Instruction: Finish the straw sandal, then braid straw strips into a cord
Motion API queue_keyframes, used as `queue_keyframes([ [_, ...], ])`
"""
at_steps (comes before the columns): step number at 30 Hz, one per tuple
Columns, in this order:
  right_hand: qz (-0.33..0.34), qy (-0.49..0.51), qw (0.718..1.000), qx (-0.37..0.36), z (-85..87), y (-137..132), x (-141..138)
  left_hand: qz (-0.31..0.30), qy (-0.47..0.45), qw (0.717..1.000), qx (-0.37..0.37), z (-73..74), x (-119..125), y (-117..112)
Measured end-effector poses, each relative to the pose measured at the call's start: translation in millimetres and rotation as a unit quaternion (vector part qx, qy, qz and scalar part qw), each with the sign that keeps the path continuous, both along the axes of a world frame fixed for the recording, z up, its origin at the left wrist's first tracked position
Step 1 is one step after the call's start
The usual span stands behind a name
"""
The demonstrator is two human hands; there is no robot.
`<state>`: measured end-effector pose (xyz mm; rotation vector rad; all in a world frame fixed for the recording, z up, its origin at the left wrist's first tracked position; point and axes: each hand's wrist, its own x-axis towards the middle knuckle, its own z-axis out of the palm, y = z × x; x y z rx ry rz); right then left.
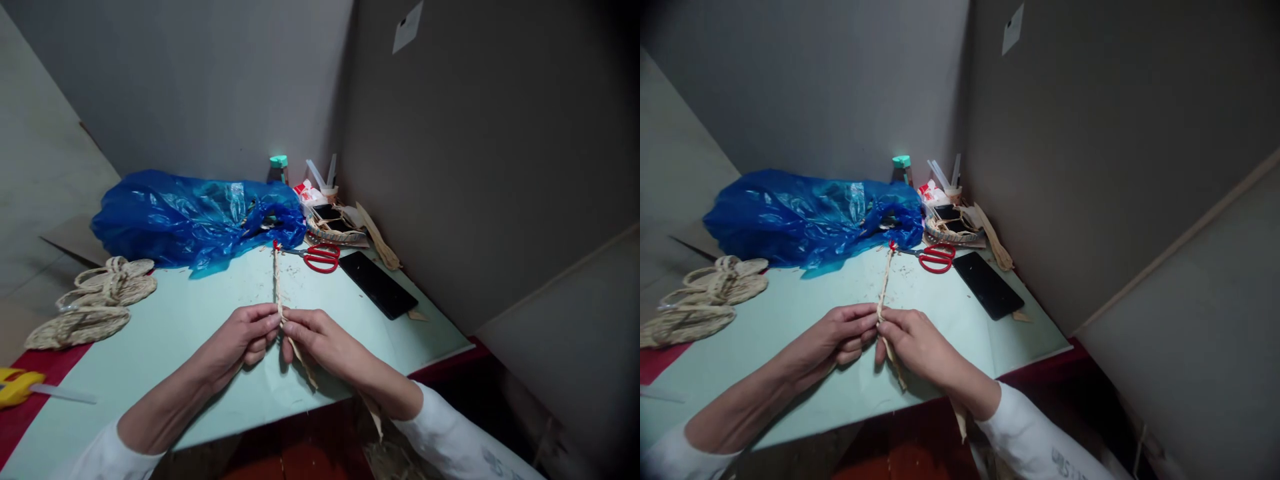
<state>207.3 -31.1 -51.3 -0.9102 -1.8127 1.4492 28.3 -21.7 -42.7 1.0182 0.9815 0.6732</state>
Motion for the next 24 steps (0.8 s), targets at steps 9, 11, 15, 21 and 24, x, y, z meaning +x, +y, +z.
queue_keyframes([
  [9, -0.102, -0.387, 0.889, 0.223, 12.2, -15, -8, 0.051, 0.051, 0.997, 0.016, -0.4, 2, -5],
  [11, -0.092, -0.481, 0.829, 0.271, 14.0, -17, -8, 0.066, 0.076, 0.994, 0.041, -1.6, 3, -6],
  [15, -0.073, -0.538, 0.786, 0.294, 19.5, -24, -13, 0.087, 0.092, 0.99, 0.058, -4.9, 4, -7],
  [21, -0.05, -0.525, 0.73, 0.435, 16.3, -41, -31, 0.108, 0.04, 0.993, 0.02, -4.9, 1, -10],
  [24, -0.054, -0.536, 0.68, 0.498, 16.7, -49, -35, 0.11, 0.021, 0.994, 0.01, -0.8, 1, -12],
])
